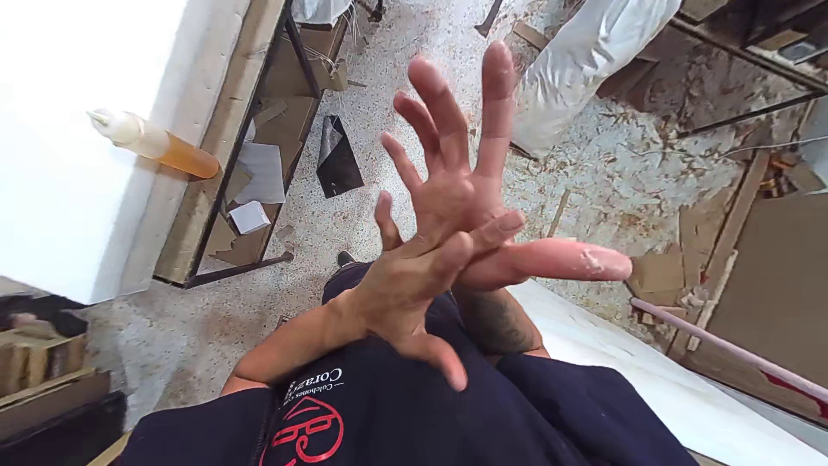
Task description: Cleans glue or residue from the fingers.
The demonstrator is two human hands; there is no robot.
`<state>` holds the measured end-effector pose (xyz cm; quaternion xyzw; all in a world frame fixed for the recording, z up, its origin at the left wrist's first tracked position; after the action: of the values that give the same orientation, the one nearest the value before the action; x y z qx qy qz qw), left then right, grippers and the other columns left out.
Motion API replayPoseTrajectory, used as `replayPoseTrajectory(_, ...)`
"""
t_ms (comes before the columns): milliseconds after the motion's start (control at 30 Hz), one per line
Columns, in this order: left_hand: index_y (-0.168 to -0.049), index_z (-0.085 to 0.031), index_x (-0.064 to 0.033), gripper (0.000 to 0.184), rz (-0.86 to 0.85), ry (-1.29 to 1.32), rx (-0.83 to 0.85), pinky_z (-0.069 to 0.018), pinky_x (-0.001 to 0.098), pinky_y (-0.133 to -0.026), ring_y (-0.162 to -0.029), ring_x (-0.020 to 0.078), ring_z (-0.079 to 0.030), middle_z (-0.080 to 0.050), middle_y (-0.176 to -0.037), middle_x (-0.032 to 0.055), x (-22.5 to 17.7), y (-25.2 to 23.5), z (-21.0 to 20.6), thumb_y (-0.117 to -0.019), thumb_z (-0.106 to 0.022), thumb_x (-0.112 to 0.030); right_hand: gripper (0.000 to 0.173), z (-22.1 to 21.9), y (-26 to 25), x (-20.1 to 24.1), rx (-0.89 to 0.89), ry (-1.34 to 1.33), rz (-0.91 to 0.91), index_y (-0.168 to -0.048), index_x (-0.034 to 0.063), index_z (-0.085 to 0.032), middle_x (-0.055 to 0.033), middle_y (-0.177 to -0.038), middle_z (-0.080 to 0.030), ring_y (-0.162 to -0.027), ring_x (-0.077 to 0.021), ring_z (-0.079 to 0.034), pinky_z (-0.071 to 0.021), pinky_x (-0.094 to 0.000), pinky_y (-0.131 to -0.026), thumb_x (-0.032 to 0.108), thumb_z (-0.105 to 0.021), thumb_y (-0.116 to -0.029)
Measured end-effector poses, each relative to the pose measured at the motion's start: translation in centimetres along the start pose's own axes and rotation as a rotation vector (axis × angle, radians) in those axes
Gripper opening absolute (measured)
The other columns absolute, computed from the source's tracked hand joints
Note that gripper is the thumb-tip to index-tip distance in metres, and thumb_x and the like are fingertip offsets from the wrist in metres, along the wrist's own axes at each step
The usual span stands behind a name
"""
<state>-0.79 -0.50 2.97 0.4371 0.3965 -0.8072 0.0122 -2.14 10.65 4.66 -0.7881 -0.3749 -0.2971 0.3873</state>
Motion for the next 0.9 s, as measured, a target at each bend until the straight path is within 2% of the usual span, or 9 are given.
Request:
replayPoseTrajectory(33, -0.165, -0.009, -0.0368, 0.099, -0.003, -0.009, -0.018, 0.0008, 0.0704, -0.121, -0.156, 0.0186, -0.023, -0.036, -0.165, -0.0072, 0.0, -0.1, -0.1, -0.0853, -0.025, -0.092, 0.15, -0.2, 0.0, -0.1, -0.004, -0.021, -0.005, -0.16, 0.0077, 0.0, -0.0153, -0.16, -0.035, -0.139, -0.036, -0.044, -0.0474, -0.0549, -0.107, 0.103, -0.047, -0.053)
replayPoseTrajectory(133, -0.162, 0.011, -0.0417, 0.097, -0.037, 0.018, -0.083, -0.002, 0.0579, -0.127, -0.16, 0.0215, -0.007, -0.009, -0.173, -0.0098, -0.2, 0.6, 1.8, -0.0885, -0.032, -0.088, 0.153, 0.5, 0.0, 0.5, 0.032, -0.008, -0.02, -0.161, 0.0095, -0.001, -0.0153, -0.164, -0.03, -0.145, -0.0384, -0.039, -0.0443, -0.0588, -0.111, 0.106, -0.044, -0.0512)
replayPoseTrajectory(200, -0.161, 0.016, -0.0431, 0.097, -0.046, 0.009, -0.044, 0.012, 0.0606, -0.125, -0.16, 0.0237, 0.007, 0.004, -0.174, -0.0103, -0.5, 0.1, 1.7, -0.0887, -0.032, -0.087, 0.15, 0.7, -0.1, 0.9, 0.024, 0.005, -0.007, -0.161, 0.0093, -0.002, -0.0157, -0.163, -0.031, -0.145, -0.038, -0.039, -0.0434, -0.0598, -0.111, 0.106, -0.041, -0.0534)
replayPoseTrajectory(333, -0.166, -0.004, -0.0345, 0.101, -0.037, -0.068, -0.024, 0.0048, 0.0664, -0.123, -0.158, 0.0145, -0.015, -0.026, -0.169, -0.0094, -0.1, -0.2, -0.2, -0.0857, -0.025, -0.092, 0.144, -0.7, -0.2, 1.1, -0.004, -0.064, -0.002, -0.16, 0.0045, -0.003, -0.0191, -0.16, -0.036, -0.142, -0.0409, -0.042, -0.043, -0.0644, -0.11, 0.102, -0.038, -0.0598)
replayPoseTrajectory(433, -0.162, 0.012, -0.043, 0.097, -0.069, -0.121, -0.028, 0.022, 0.0667, -0.119, -0.16, 0.0187, 0.008, -0.003, -0.172, -0.0173, -0.5, -0.1, 1.3, -0.0864, -0.026, -0.09, 0.149, 0.6, -0.1, 1.6, 0.06, -0.013, -0.006, -0.162, 0.0094, -0.003, -0.0158, -0.164, -0.03, -0.148, -0.0402, -0.035, -0.0385, -0.0638, -0.114, 0.104, -0.043, -0.0541)
replayPoseTrajectory(533, -0.163, -0.025, -0.0325, 0.096, -0.044, -0.147, 0.024, 0.0101, 0.0648, -0.12, -0.156, 0.0123, -0.022, -0.037, -0.164, -0.0104, -1.1, -0.6, -0.2, -0.0868, -0.024, -0.09, 0.144, 0.4, 0.1, 1.0, 0.074, -0.058, 0.001, -0.16, 0.0094, -0.008, -0.0168, -0.161, -0.035, -0.145, -0.0397, -0.039, -0.0417, -0.0606, -0.112, 0.101, -0.049, -0.0569)
replayPoseTrajectory(700, -0.163, 0.007, -0.0439, 0.098, -0.066, -0.135, -0.017, 0.019, 0.0691, -0.119, -0.159, 0.0135, -0.004, -0.013, -0.172, -0.014, -0.1, 0.4, 0.9, -0.0846, -0.027, -0.092, 0.143, 0.4, 0.0, 1.8, 0.081, -0.069, -0.02, -0.161, 0.0082, -0.006, -0.0174, -0.164, -0.031, -0.149, -0.0402, -0.034, -0.0346, -0.0627, -0.117, 0.103, -0.04, -0.0602)
replayPoseTrajectory(800, -0.164, -0.019, -0.0363, 0.097, -0.104, -0.117, 0.042, 0.0017, 0.0649, -0.123, -0.157, 0.0122, -0.02, -0.03, -0.168, -0.007, -0.8, 0.2, -0.6, -0.0849, -0.029, -0.091, 0.138, -0.7, 0.0, 1.4, 0.063, -0.08, -0.005, -0.159, 0.0021, -0.011, -0.0224, -0.16, -0.036, -0.146, -0.042, -0.039, -0.0376, -0.0611, -0.116, 0.099, -0.043, -0.065)
replayPoseTrajectory(900, -0.165, -0.009, -0.0346, 0.094, -0.159, -0.13, -0.091, 0.0077, 0.0617, -0.124, -0.158, 0.0113, -0.016, -0.029, -0.168, -0.0119, -1.0, -0.1, 1.9, -0.0894, -0.027, -0.087, 0.14, -0.4, -0.1, 1.7, 0.114, -0.07, -0.013, -0.16, 0.0039, -0.01, -0.0205, -0.163, -0.032, -0.149, -0.0414, -0.034, -0.033, -0.0638, -0.119, 0.099, -0.045, -0.0639)
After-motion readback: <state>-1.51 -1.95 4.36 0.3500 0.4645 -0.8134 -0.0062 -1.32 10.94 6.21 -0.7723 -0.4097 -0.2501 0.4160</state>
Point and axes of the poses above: each hand's wrist, its own y-axis away from the middle knuckle, its own z-axis out of the back of the hand, x = y × z, the point moved 5 cm from there along -y, towards the middle knuckle
